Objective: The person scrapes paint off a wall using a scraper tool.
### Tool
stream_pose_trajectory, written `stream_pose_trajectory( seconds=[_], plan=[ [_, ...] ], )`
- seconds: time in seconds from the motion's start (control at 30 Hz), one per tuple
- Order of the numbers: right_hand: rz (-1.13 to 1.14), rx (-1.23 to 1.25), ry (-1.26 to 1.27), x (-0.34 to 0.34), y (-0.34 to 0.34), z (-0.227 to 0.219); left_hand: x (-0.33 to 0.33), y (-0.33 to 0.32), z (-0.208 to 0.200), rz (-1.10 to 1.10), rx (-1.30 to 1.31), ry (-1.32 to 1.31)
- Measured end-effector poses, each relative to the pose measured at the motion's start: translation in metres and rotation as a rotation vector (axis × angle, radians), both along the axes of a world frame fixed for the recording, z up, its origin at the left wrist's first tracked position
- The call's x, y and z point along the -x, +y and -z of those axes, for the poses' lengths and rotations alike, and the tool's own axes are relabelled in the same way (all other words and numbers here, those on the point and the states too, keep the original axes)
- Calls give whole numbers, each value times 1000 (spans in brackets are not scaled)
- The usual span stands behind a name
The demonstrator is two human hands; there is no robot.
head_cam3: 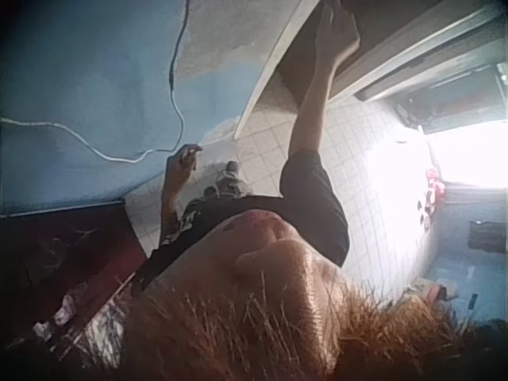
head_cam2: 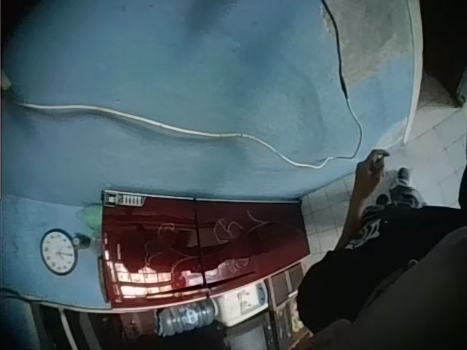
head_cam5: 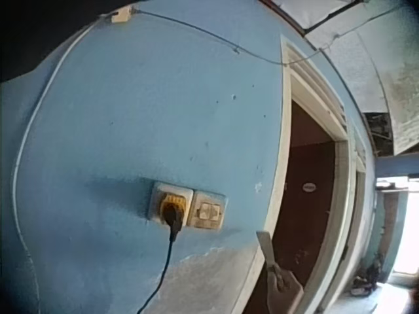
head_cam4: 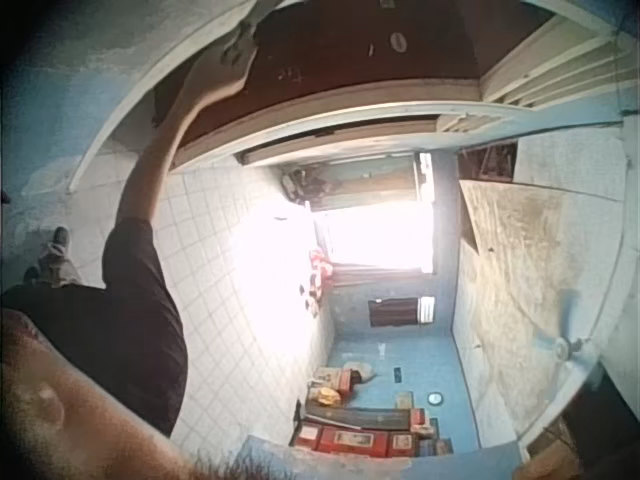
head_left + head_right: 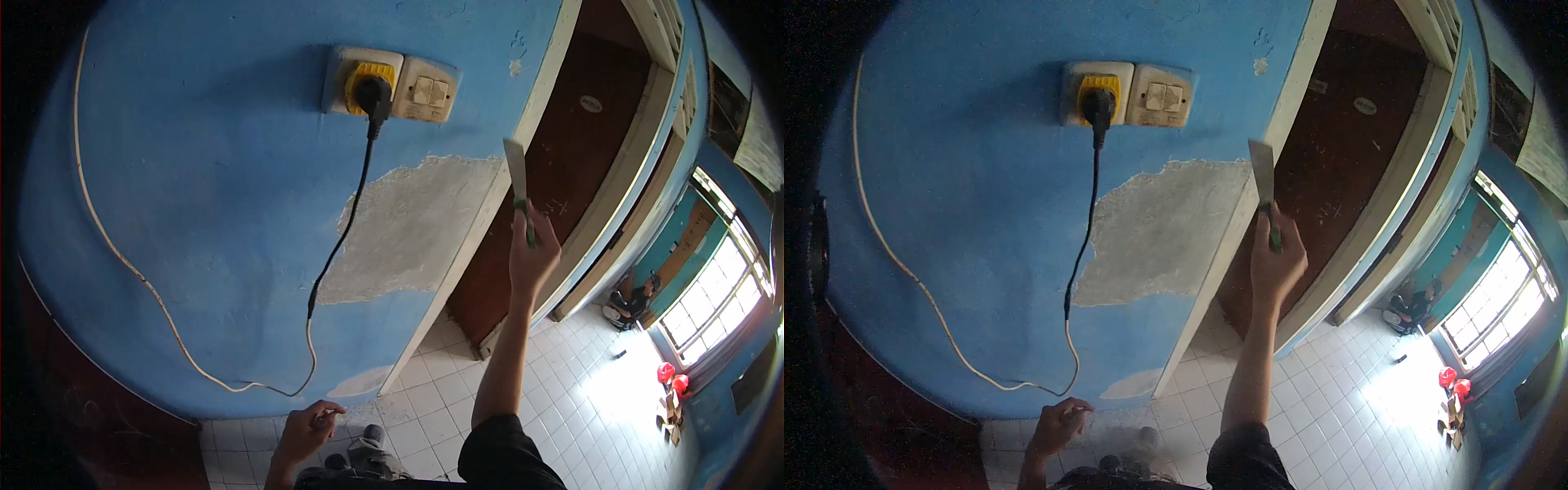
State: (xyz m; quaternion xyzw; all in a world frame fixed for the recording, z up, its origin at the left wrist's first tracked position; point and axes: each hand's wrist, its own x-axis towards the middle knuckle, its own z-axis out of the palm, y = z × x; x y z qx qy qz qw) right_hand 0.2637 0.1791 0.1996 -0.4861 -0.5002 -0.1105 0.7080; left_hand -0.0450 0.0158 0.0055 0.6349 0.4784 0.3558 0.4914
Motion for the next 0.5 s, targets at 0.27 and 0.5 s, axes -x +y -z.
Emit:
stream_pose_trajectory(
  seconds=[0.27, 0.5],
  plan=[
    [142, 213, -201, -7, -4, 14, 16, -2, 8, -81, 20, -13],
    [-34, 95, -70, -6, -25, 47, 9, 1, 10, -61, -53, -12]
  ],
)
